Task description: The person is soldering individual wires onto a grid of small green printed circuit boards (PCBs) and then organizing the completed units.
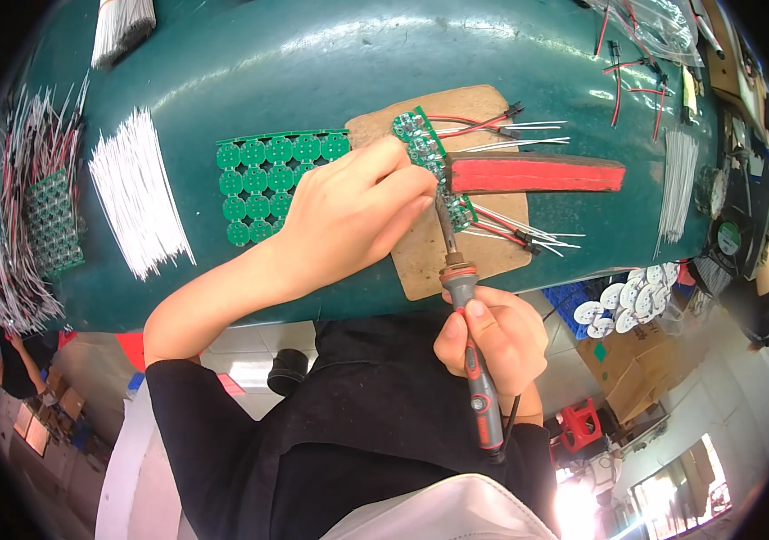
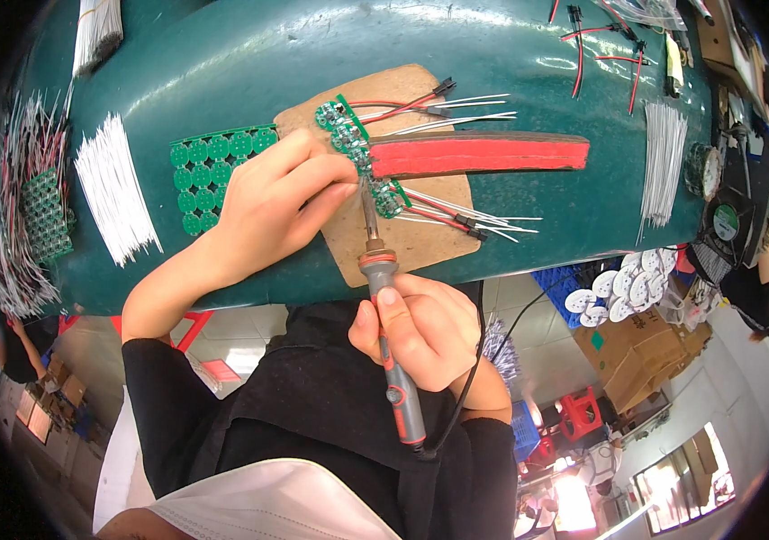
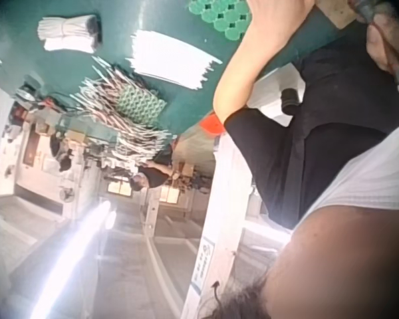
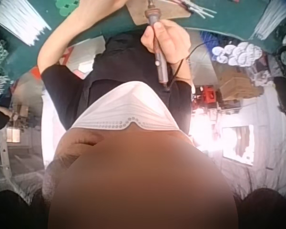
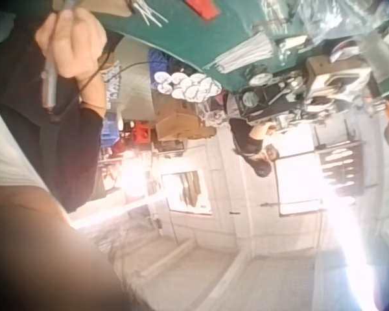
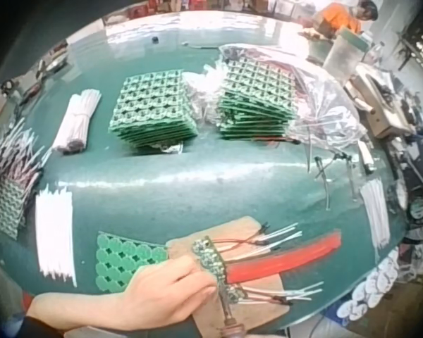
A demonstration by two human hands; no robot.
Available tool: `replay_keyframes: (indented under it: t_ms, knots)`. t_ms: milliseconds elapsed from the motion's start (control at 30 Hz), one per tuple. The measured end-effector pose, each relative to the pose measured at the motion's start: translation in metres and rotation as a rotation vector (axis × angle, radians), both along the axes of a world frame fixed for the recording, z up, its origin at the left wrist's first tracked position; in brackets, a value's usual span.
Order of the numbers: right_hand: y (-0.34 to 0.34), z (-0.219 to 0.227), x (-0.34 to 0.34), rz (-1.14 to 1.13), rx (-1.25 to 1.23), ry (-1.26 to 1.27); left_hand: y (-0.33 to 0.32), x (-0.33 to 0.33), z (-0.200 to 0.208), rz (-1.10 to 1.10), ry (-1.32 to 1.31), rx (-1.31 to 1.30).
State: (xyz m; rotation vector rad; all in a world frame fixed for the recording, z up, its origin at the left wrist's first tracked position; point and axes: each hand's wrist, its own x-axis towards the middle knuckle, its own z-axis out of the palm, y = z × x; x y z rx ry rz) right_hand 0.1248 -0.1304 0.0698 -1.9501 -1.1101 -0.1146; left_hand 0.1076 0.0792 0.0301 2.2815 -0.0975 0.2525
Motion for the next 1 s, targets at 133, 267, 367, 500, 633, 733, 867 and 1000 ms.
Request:
replay_keyframes:
  t_ms: [133, 267, 367, 500, 633, 733, 867, 1000]
  knots:
    - [0.004, 0.007, 0.003, 0.013, -0.051, -0.02, 0.001, 0.002, 0.006, 0.075, 0.031, -0.161]
    - [-0.012, 0.009, 0.006, -0.093, 0.034, 0.111, 0.015, 0.0, 0.029, 0.088, 0.181, -0.36]
    - [-0.014, 0.004, 0.01, -0.156, 0.194, 0.311, 0.007, -0.003, 0.012, 0.092, 0.018, -0.241]
    - [-0.017, 0.004, 0.02, -0.177, 0.228, 0.638, 0.001, -0.006, 0.006, 0.061, -0.005, -0.137]
    - [-0.021, -0.008, 0.028, -0.17, 0.227, 0.635, 0.002, -0.006, 0.005, 0.055, -0.011, -0.041]
    - [-0.02, -0.009, 0.033, -0.171, 0.192, 0.629, 0.002, -0.006, 0.004, 0.056, -0.003, -0.029]
    - [-0.018, -0.003, 0.045, -0.12, 0.18, 0.68, 0.002, -0.006, 0.003, 0.035, 0.009, 0.046]
    - [-0.016, 0.0, 0.053, -0.051, 0.17, 0.66, 0.003, -0.006, 0.0, 0.021, -0.04, 0.126]
